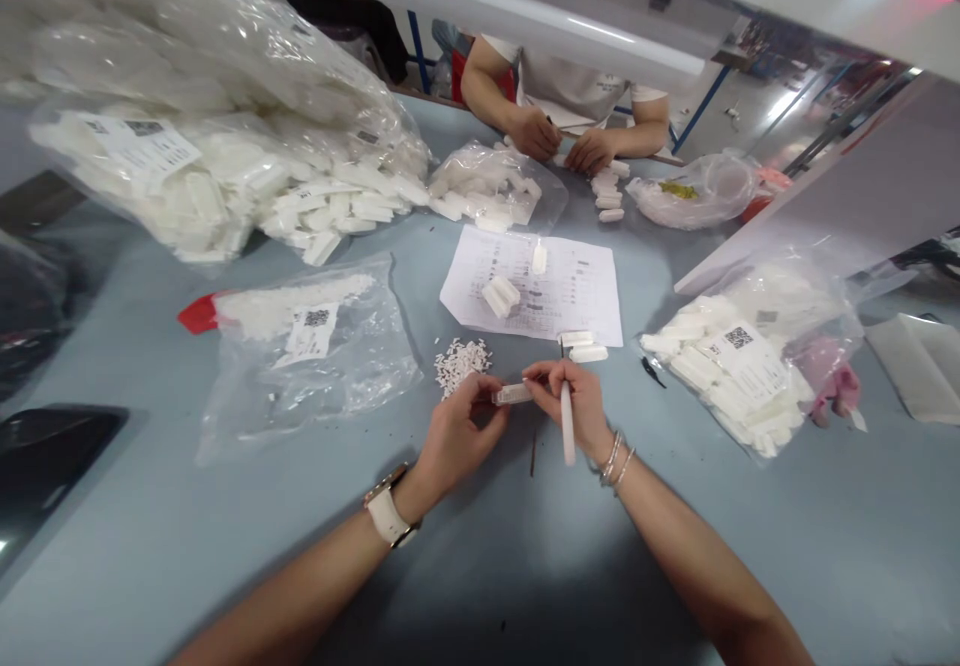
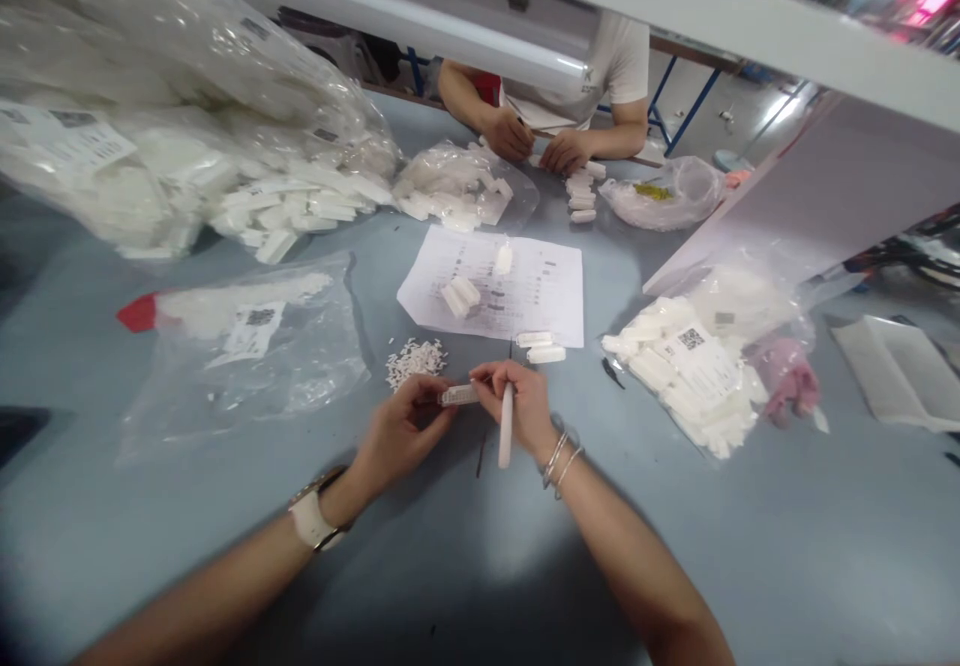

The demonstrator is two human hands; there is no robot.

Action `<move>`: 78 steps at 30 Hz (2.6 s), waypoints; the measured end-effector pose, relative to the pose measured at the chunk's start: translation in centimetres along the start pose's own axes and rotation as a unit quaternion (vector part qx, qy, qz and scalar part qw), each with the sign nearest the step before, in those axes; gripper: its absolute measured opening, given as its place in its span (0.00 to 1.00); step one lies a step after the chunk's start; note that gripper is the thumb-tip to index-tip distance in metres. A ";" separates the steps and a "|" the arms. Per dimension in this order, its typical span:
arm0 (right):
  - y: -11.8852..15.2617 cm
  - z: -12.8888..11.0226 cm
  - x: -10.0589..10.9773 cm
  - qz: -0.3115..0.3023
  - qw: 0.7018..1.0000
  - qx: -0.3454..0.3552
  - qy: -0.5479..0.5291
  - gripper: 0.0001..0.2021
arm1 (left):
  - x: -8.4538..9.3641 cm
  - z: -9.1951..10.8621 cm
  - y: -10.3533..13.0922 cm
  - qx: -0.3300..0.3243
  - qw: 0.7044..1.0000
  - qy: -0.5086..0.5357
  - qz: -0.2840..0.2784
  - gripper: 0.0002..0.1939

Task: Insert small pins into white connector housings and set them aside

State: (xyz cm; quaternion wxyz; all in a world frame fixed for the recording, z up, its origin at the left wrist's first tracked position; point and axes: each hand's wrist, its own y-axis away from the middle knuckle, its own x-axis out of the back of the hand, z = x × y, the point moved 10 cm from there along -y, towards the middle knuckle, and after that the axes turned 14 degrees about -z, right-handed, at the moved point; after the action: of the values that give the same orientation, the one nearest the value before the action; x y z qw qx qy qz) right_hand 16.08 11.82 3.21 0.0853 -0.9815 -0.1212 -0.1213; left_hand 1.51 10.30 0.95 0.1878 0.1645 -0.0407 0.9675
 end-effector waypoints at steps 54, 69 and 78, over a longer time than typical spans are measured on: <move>2.9 -0.9 -2.8 -0.029 0.985 0.101 0.136 0.11 | -0.1 -0.8 0.0 0.023 0.999 0.038 -0.001 0.06; 2.0 -1.1 -2.7 -0.031 0.991 0.060 0.115 0.11 | -0.4 -0.8 0.0 0.004 1.000 -0.002 -0.006 0.03; 2.2 0.8 1.6 0.155 0.986 0.032 -0.056 0.10 | 0.1 1.1 0.2 -0.048 0.997 -0.065 0.003 0.04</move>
State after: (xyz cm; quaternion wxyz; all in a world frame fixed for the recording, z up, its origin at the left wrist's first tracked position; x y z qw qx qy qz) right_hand 18.28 10.26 2.55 0.1280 -0.9903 0.0241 -0.0476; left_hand 1.70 9.96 2.02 0.1899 0.2176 -0.0999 0.9522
